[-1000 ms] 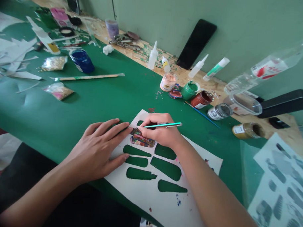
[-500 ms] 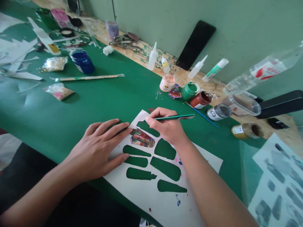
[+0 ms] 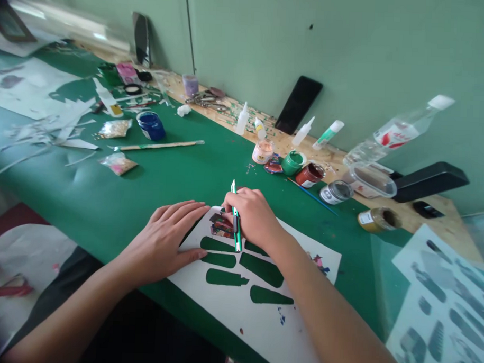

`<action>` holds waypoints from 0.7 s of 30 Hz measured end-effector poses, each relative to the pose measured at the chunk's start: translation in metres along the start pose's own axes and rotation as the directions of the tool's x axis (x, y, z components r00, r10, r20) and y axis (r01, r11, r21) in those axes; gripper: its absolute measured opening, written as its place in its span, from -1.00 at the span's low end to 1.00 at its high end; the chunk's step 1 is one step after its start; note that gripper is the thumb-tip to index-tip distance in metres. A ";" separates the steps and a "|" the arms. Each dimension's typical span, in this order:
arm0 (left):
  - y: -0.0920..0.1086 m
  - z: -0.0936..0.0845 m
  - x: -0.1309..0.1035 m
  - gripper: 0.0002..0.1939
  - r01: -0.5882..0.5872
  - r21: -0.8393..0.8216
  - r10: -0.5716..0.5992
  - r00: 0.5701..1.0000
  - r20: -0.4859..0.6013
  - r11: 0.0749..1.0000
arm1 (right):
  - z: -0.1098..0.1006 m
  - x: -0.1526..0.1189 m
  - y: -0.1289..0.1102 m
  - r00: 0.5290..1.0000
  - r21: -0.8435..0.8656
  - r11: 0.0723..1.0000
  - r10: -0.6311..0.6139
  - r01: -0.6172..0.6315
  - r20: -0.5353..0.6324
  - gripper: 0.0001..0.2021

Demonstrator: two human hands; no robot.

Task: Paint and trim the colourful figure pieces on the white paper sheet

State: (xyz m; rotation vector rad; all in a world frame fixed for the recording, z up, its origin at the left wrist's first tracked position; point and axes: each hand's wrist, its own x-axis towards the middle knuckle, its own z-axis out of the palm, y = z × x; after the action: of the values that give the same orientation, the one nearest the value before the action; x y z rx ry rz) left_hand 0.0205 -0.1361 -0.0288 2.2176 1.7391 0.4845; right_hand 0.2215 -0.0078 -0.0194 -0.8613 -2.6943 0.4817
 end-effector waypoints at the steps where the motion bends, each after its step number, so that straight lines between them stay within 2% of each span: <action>1: 0.003 -0.001 0.002 -0.27 0.047 -0.030 -0.047 0.999 -0.009 0.998 | -0.002 0.000 -0.002 1.000 -0.003 1.000 0.021 -0.021 -0.019 -0.85; 4: 0.015 -0.006 0.011 -0.27 0.230 -0.227 -0.240 0.971 -0.017 0.946 | -0.012 -0.002 -0.014 0.994 0.118 0.991 0.076 -0.066 -0.082 -0.81; 7: 0.025 -0.017 0.021 -0.54 0.348 -0.510 -0.344 0.933 0.107 0.787 | -0.031 -0.006 -0.028 0.985 0.315 0.944 0.136 -0.097 -0.102 -0.79; 8: 0.027 -0.020 0.024 -0.60 0.366 -0.576 -0.343 0.927 0.153 0.731 | -0.038 -0.008 -0.033 0.984 0.371 0.922 0.153 -0.109 -0.091 -0.78; 11: 0.030 -0.031 0.028 -0.57 0.387 -0.691 -0.305 0.920 0.245 0.611 | -0.060 -0.016 -0.044 0.988 0.507 0.854 0.152 -0.118 -0.026 -0.76; 14: 0.033 -0.039 0.028 -0.55 0.384 -0.760 -0.206 0.923 0.325 0.524 | -0.076 -0.021 -0.050 0.991 0.586 0.800 0.117 -0.130 0.061 -0.72; 17: 0.038 -0.047 0.027 -0.56 0.362 -0.799 -0.106 0.928 0.356 0.481 | -0.082 -0.023 -0.053 0.986 0.609 0.776 0.140 -0.166 0.090 -0.66; 21: 0.040 -0.056 0.028 -0.61 0.334 -0.824 -0.051 0.935 0.351 0.458 | -0.083 -0.024 -0.057 0.989 0.628 0.766 0.138 -0.136 0.045 -0.65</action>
State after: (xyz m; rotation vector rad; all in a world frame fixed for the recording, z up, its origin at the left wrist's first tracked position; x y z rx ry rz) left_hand 0.0377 -0.1179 0.0411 1.2227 1.1314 0.7481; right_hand 0.2402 -0.0467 0.0745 -0.8375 -2.2078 1.3199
